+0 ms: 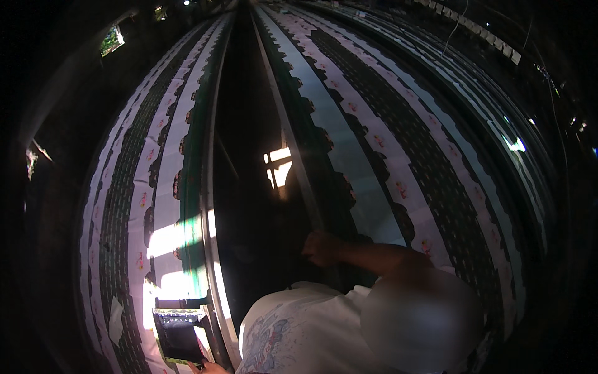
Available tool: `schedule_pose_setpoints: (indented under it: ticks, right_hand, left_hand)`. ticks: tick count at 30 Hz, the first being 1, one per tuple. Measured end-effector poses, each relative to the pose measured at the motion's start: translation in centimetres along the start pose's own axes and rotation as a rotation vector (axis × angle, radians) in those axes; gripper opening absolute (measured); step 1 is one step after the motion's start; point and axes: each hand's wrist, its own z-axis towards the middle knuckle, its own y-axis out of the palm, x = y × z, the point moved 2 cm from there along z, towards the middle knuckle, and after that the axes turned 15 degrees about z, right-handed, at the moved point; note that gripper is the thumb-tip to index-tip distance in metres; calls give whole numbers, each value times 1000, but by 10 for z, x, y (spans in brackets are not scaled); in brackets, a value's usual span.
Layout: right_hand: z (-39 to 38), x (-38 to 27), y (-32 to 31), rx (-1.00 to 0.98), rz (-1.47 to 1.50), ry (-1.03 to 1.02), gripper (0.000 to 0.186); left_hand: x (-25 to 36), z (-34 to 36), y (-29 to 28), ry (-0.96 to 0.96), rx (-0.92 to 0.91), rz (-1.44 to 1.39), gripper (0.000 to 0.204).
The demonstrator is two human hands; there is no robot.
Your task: The person repeatedly applies ink to a screen-printing frame and presses it onto a long sheet of patterned fabric laid out on a table. The person moves along the table, repeating the inking and pressing steps on successive sections of the fabric.
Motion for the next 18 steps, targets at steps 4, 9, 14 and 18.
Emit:
schedule_pose_setpoints:
  ticks: [4,9,14,18]
  right_hand:
    - [3,-9,-3,121,94,85,37]
    - [5,-7,0,86,45,97,35]
    - [5,-11,-3,100,51,127,34]
    - [6,-7,-1,84,51,153,32]
  left_hand:
    - [28,2,1,43,-14,-19,72]
    - [49,3,4,62,-41,-63,71]
    - [71,6,14,89,-84,-94,70]
    - [89,8,23,115,-109,-120,69]
